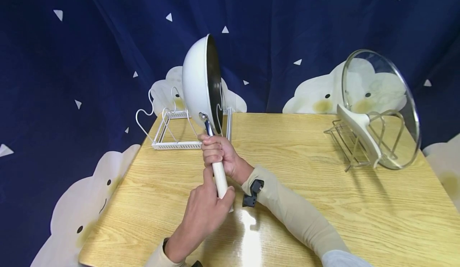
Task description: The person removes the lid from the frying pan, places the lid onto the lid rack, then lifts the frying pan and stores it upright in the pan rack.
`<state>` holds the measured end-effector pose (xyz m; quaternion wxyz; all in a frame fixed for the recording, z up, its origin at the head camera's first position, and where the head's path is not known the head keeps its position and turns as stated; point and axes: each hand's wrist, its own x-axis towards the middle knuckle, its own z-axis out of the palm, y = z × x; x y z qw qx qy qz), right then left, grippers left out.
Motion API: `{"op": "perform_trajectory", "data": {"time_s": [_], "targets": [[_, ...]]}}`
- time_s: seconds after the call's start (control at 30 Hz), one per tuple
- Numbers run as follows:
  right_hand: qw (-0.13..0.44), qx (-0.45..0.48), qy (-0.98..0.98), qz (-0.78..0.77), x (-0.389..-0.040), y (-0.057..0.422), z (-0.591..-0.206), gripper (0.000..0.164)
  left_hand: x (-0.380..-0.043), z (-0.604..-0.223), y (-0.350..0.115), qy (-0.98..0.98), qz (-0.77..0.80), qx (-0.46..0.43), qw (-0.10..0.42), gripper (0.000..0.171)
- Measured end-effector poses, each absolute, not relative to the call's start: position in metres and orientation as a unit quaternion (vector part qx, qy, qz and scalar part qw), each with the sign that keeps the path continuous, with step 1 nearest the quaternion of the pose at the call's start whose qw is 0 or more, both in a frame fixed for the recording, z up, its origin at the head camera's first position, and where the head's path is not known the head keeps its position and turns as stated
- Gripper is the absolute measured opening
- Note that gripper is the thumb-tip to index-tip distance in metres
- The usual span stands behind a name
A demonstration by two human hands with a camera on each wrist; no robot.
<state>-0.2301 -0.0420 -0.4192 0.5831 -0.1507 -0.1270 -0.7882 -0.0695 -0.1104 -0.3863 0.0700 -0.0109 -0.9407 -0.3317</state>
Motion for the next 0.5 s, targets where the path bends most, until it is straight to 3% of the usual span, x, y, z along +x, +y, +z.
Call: {"op": "perform_trajectory", "data": {"time_s": [0.5], "targets": [[0.581,-0.148,-0.119,-0.792,-0.2274,-0.0414,-0.4291,0.022,-0.0682,-0.3951,-0.1111,-0.938,-0.339,-0.008,0.067,0.051]]}}
